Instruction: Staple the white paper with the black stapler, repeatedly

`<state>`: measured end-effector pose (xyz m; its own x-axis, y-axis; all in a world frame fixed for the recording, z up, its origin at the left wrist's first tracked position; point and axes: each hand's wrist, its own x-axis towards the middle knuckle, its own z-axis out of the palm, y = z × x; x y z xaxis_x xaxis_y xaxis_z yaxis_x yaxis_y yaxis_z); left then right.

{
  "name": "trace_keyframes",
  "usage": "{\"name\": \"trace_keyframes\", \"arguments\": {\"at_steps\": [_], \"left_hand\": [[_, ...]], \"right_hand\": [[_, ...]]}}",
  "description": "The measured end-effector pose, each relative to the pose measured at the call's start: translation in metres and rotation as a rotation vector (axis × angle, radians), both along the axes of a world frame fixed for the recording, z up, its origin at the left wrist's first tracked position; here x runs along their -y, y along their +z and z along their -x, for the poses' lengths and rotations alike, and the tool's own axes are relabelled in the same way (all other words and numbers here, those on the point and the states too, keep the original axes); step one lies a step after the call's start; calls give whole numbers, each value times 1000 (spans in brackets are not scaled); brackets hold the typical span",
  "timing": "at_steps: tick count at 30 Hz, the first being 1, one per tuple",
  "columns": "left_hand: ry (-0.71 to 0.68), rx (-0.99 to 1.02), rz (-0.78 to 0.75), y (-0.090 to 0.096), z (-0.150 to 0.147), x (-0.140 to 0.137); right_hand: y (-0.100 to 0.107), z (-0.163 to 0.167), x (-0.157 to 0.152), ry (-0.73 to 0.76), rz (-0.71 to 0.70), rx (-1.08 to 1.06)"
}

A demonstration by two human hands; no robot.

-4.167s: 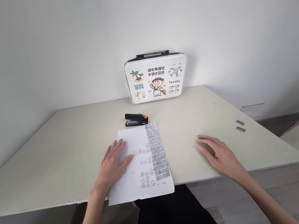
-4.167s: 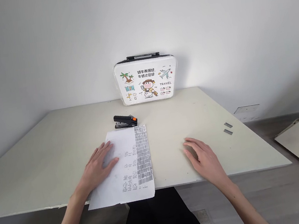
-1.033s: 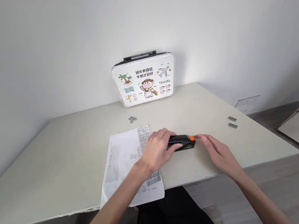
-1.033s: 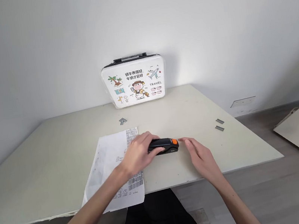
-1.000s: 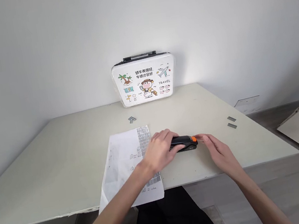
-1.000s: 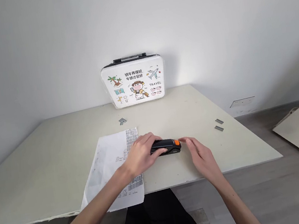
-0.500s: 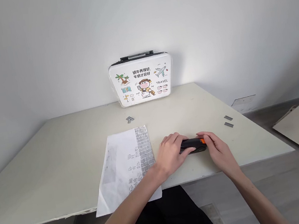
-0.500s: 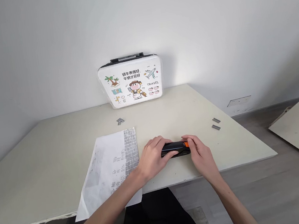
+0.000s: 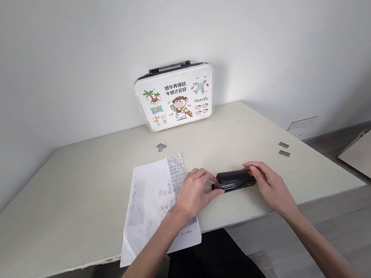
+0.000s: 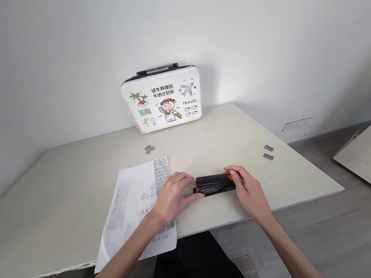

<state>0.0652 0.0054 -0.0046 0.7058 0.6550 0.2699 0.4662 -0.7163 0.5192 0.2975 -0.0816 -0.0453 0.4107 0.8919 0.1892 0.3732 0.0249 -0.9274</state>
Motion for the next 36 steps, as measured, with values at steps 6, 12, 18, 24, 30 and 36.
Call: {"name": "trace_keyframes", "arguments": {"at_steps": [6, 12, 18, 24, 30, 36], "left_hand": [[6, 21, -45, -2, 1, 0], [-18, -13, -50, 9, 28, -4], [7, -80, 19, 26, 61, -31], [634, -123, -80, 21, 76, -116], [803, -181, -10, 8, 74, -172], [758, -149, 25, 8, 72, -167]], "right_hand": [[6, 4, 5, -18, 58, 34], [13, 9, 7, 19, 115, 128], [13, 10, 7, 13, 139, 159], [10, 9, 6, 19, 122, 173], [10, 9, 5, 29, 104, 205], [11, 10, 5, 29, 115, 202]]}}
